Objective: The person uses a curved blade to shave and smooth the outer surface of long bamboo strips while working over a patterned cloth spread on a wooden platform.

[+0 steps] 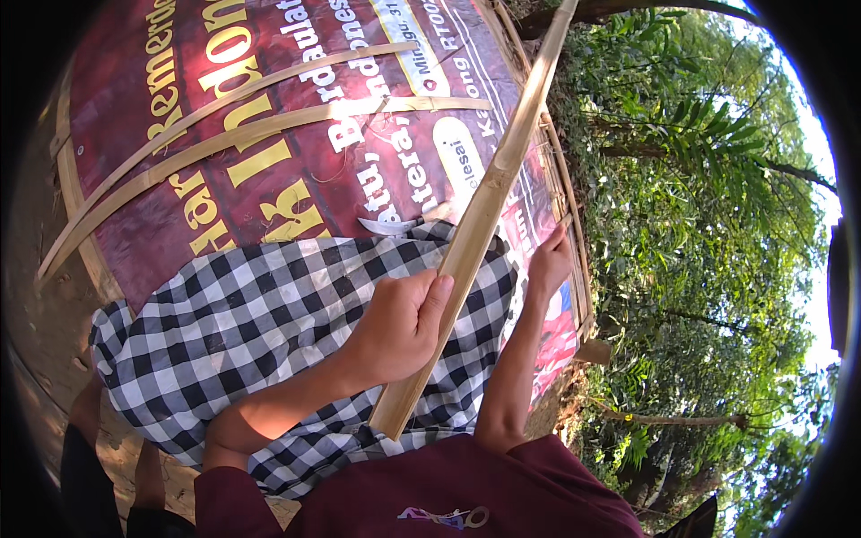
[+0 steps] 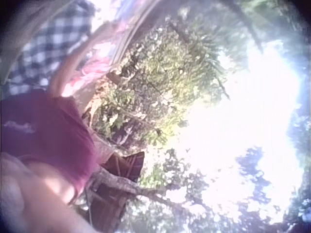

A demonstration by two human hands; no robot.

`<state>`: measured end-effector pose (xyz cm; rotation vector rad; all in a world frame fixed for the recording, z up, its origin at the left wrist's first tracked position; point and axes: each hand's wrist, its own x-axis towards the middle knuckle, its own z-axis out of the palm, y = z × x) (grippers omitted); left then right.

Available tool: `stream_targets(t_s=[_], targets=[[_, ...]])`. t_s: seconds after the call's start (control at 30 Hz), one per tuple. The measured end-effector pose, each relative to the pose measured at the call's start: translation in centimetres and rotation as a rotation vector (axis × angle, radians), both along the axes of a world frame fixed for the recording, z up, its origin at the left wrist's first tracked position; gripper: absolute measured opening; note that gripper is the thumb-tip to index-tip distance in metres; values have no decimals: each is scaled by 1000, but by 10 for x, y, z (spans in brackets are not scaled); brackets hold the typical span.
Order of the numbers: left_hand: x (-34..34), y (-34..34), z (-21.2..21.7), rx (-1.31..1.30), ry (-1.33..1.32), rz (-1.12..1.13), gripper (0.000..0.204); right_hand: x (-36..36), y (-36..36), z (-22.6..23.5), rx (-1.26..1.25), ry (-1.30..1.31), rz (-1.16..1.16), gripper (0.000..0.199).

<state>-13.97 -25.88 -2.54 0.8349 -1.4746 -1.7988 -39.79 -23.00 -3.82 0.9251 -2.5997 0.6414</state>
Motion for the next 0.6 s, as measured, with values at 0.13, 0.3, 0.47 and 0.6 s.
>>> stream_targets(t_s=[0.13, 0.3, 0.47, 0.6], targets=[[5, -3, 4, -86, 122, -97, 37, -89, 45, 58, -168, -45, 84, 51], [-14, 8, 10, -104, 175, -168, 40, -61, 114, 65, -432, -367, 382, 49], [-13, 11, 1, -54, 63, -204, 39, 45, 116, 38, -147, -231, 613, 49], [-12, 11, -1, -111, 56, -158, 35, 77, 105, 36, -20, -312, 781, 42]])
